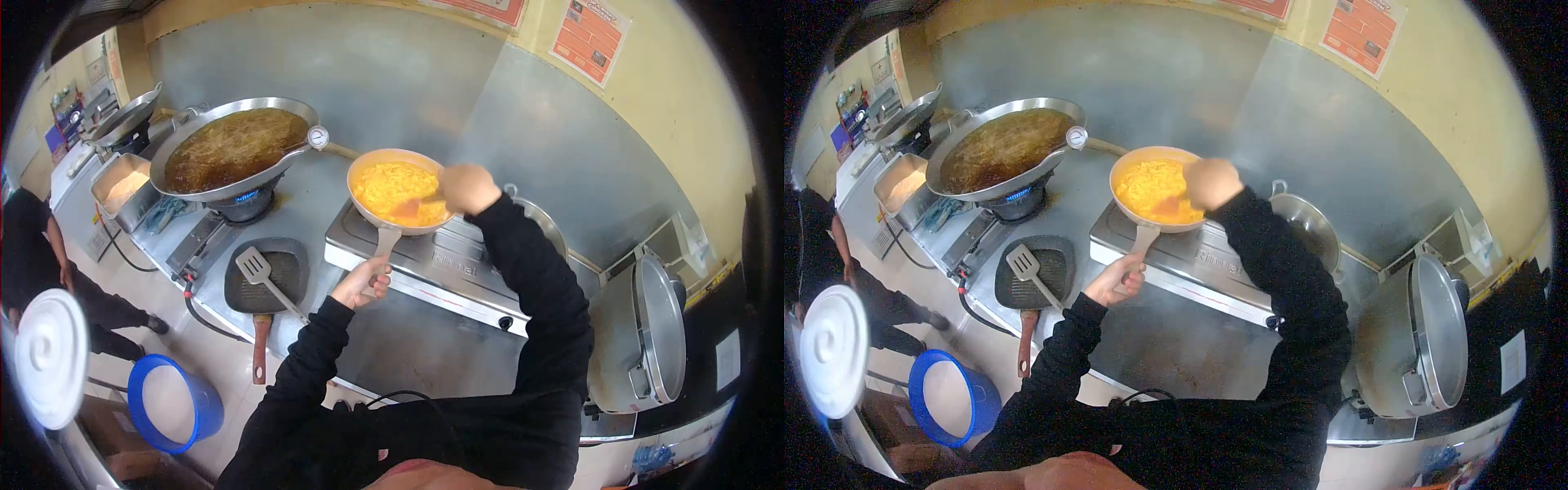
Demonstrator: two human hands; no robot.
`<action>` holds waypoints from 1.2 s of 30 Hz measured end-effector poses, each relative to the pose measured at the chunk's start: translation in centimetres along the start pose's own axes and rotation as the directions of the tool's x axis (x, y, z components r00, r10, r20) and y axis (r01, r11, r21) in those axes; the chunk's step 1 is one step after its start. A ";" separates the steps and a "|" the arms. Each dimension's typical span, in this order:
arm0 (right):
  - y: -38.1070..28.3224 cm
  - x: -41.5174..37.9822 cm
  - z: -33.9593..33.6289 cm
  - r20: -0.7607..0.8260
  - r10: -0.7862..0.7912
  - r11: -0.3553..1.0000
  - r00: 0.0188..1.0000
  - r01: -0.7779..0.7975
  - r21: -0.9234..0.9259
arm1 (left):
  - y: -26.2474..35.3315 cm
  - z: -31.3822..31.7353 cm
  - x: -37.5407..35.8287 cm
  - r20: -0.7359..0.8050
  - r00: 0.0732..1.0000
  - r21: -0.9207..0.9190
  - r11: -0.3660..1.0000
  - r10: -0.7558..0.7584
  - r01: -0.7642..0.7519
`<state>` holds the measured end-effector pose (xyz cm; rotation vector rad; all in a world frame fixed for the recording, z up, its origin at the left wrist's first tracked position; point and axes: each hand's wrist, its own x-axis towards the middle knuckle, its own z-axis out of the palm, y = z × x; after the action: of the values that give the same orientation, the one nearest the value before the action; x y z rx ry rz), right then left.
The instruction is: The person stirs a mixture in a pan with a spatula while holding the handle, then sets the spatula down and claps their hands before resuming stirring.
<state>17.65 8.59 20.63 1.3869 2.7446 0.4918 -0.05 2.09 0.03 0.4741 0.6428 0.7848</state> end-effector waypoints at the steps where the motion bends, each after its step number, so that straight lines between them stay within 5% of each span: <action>1: -0.9 -0.8 0.8 -0.046 -0.015 1.000 0.999 0.015 0.003 | 0.0 0.0 0.1 0.015 1.000 -0.014 1.000 -0.003 0.003; 8: 0.4 4.3 11.7 -0.212 0.072 0.997 0.975 -0.067 0.031 | 0.2 1.2 -0.7 -0.034 0.999 -0.030 1.000 -0.010 0.009; 14: 6.0 3.6 1.1 0.145 0.264 0.957 0.953 -0.278 0.083 | -0.1 0.6 -0.1 -0.019 1.000 -0.038 0.999 -0.007 0.006; 17: 7.3 3.0 -1.6 0.346 0.361 0.916 0.866 -0.399 0.043 | 0.0 0.2 -0.1 0.011 1.000 -0.019 1.000 -0.008 0.008; 23: 12.7 6.1 6.2 0.530 0.327 0.890 0.782 -0.444 0.107 | 0.3 1.2 -0.6 -0.022 1.000 0.035 0.999 0.002 -0.002; 29: 14.1 8.5 12.8 0.522 0.400 0.682 0.754 -0.625 0.380 | 0.5 1.1 -0.7 -0.035 0.999 0.063 0.997 -0.036 0.039; 31: 14.9 9.4 15.2 0.333 0.166 0.769 0.928 -0.333 0.545 | 0.7 1.6 -1.0 -0.058 0.998 0.069 0.997 -0.038 0.042; 33: 14.7 9.9 15.3 0.355 0.196 0.686 0.914 -0.386 0.616 | 0.7 1.8 -0.9 -0.055 0.998 0.063 0.997 -0.033 0.036; 36: 13.6 9.9 15.1 0.010 -0.112 0.869 0.994 0.093 0.486 | 0.6 1.6 -0.9 -0.060 0.997 0.058 0.997 -0.037 0.041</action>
<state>24.83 27.96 11.41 1.2867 3.0156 -0.2543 0.29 1.53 1.86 0.4928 0.7299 0.7464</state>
